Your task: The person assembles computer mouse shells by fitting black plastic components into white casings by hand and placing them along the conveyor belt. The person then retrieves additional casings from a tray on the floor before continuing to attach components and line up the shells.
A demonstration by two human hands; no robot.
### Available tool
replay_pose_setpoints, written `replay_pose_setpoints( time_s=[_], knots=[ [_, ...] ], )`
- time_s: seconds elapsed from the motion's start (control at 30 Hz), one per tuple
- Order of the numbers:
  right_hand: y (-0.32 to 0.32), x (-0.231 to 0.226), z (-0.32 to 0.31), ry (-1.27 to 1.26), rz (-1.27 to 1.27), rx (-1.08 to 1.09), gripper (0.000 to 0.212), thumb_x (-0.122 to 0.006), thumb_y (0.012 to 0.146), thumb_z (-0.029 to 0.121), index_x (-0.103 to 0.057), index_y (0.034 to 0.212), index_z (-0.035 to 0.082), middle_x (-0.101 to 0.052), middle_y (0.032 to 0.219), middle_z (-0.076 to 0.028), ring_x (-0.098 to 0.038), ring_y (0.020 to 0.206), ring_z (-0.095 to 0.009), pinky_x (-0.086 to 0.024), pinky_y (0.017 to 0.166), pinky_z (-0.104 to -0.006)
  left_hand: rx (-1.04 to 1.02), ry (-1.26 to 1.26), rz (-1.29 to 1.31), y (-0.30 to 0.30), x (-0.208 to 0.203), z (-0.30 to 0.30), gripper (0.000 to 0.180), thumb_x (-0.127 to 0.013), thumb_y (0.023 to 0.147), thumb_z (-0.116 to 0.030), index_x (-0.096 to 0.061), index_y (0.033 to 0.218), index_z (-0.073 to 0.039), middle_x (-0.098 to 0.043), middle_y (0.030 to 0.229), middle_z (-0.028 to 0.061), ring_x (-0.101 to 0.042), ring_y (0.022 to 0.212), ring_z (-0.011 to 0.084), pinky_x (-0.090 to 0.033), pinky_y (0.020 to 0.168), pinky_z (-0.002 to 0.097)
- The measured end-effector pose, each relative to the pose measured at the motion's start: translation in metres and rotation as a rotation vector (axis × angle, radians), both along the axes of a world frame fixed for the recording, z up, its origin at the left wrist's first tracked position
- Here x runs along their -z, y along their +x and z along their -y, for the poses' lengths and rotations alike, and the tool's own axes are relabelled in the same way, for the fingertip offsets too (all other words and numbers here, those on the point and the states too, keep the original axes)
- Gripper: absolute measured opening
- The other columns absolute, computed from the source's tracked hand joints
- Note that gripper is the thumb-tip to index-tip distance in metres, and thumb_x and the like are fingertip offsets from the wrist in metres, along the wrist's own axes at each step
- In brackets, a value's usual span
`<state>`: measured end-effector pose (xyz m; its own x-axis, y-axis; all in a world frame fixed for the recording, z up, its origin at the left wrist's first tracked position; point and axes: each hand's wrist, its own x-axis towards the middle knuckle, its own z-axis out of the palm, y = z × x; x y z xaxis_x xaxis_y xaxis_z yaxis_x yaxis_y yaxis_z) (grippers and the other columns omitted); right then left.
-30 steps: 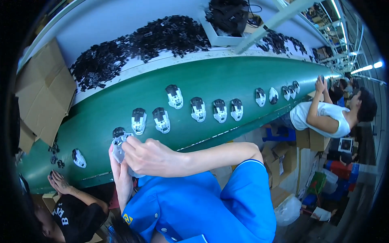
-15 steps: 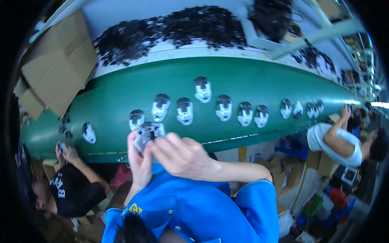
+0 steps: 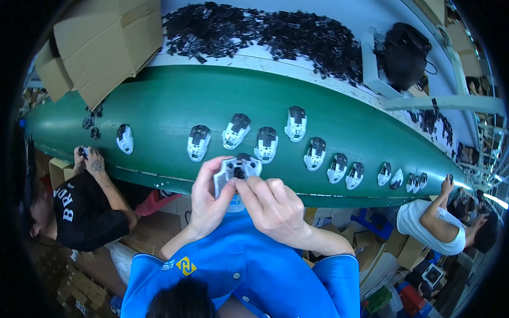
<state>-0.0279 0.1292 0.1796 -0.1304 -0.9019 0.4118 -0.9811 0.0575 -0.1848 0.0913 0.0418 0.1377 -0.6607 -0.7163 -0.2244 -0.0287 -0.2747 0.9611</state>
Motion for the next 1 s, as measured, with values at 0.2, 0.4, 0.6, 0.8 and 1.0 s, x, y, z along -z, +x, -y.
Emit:
replay_pose_setpoints(
  time_s=[0.2, 0.4, 0.6, 0.8, 1.0],
  knots=[
    [-0.002, 0.012, 0.004, -0.088, 0.133, 0.03, 0.036, -0.074, 0.062, 0.009, -0.071, 0.098, 0.015, -0.061, 0.09, 0.002, -0.051, 0.07, -0.014, -0.044, 0.052, -0.023, -0.063, -0.006, -0.001, -0.003, 0.009, 0.005, 0.032, -0.057, 0.084, 0.003, -0.053, 0.116, -0.001, -0.062, 0.101, 0.0069, -0.059, 0.091, 0.0114, -0.048, 0.079, 0.0261],
    [0.015, 0.029, 0.01, 0.041, 0.999, 0.264, 0.072, -0.07, 0.073, 0.0, -0.036, 0.136, -0.001, -0.056, 0.115, -0.019, -0.065, 0.09, -0.022, -0.056, 0.063, -0.0311, -0.145, 0.259, -0.103, -0.004, 0.01, 0.013, 0.026, -0.056, 0.086, 0.003, -0.052, 0.111, 0.0, -0.056, 0.11, 0.0077, -0.055, 0.099, 0.0125, -0.045, 0.084, 0.0257],
    [0.024, 0.051, 0.018, -0.044, 1.036, 0.265, 0.058, -0.066, 0.074, -0.005, -0.045, 0.128, -0.001, -0.06, 0.107, -0.015, -0.066, 0.087, -0.02, -0.056, 0.055, -0.0265, -0.155, -0.23, 0.014, -0.004, 0.024, 0.013, 0.027, -0.059, 0.081, 0.0, -0.054, 0.107, 0.0, -0.049, 0.118, 0.0152, -0.051, 0.11, 0.0257, -0.042, 0.093, 0.0341],
    [0.026, 0.074, -0.002, -0.005, 1.156, 0.336, 0.053, -0.066, 0.075, -0.005, -0.047, 0.124, -0.001, -0.06, 0.108, -0.012, -0.065, 0.09, -0.019, -0.057, 0.058, -0.0247, -0.049, -0.335, 0.106, 0.001, 0.035, 0.003, 0.032, -0.057, 0.082, 0.002, -0.049, 0.113, -0.001, -0.052, 0.115, 0.0145, -0.053, 0.108, 0.0236, -0.043, 0.09, 0.0322],
    [0.025, 0.064, -0.003, 0.096, 1.516, 0.399, 0.053, -0.06, 0.076, -0.007, -0.041, 0.125, 0.0, -0.058, 0.103, -0.011, -0.061, 0.087, -0.013, -0.051, 0.048, -0.0203, 0.198, -0.112, 0.107, 0.027, 0.025, 0.009, 0.045, -0.059, 0.08, -0.005, -0.046, 0.123, 0.001, -0.06, 0.109, 0.0231, -0.062, 0.098, 0.0369, -0.05, 0.081, 0.0398]
  ],
)
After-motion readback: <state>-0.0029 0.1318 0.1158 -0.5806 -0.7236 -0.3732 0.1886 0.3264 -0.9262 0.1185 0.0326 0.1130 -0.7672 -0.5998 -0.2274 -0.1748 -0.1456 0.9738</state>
